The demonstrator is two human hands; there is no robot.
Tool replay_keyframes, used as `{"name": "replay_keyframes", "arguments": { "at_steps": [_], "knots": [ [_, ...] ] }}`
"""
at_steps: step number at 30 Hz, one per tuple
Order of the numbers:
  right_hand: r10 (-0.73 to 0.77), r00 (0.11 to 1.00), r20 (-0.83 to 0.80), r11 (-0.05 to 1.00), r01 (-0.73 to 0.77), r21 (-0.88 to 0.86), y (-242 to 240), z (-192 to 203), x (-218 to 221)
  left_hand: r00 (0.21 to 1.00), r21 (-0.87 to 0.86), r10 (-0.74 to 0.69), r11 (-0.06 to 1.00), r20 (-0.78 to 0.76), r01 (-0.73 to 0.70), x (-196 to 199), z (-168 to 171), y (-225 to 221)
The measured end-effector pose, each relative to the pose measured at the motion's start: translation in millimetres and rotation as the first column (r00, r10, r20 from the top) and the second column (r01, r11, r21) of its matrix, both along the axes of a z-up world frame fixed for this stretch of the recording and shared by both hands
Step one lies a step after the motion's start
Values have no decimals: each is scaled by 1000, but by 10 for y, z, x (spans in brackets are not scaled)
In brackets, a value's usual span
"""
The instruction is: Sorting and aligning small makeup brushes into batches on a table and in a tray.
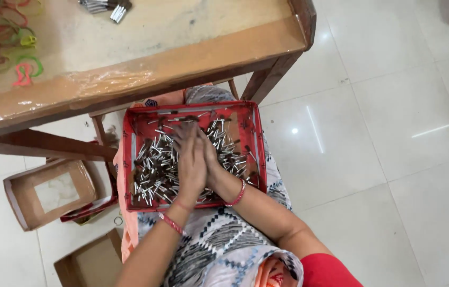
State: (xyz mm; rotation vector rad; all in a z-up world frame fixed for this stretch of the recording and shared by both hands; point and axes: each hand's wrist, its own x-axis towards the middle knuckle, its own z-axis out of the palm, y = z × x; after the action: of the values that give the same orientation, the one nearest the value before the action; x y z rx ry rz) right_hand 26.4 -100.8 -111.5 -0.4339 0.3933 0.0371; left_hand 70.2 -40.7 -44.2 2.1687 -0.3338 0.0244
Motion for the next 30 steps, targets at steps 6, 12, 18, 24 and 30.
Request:
{"name": "replay_keyframes", "arguments": {
  "at_steps": [6, 12, 18, 24, 30],
  "knots": [
    [31, 996, -79, 993, -22, 117, 98, 227, -169, 996, -63, -53, 997, -66, 49, -196, -24, 109],
    [-36, 999, 18, 999, 36, -39, 148, 191, -193, 999, 34, 13, 999, -31, -12, -162, -149, 124],
    [-9, 986, 164, 996, 24, -91, -10, -5, -33, 998, 38, -46, 998, 33, 45, -52, -116, 44],
    [56, 997, 47, 998, -54, -30, -74, -45, 62, 999, -29, 41, 999, 34, -40, 83, -25, 98],
    [66, 979, -193, 993, -83, -80, -12, -11, -174, 999, -129, -21, 992, -44, 15, -222, -150, 70]
  ]
}}
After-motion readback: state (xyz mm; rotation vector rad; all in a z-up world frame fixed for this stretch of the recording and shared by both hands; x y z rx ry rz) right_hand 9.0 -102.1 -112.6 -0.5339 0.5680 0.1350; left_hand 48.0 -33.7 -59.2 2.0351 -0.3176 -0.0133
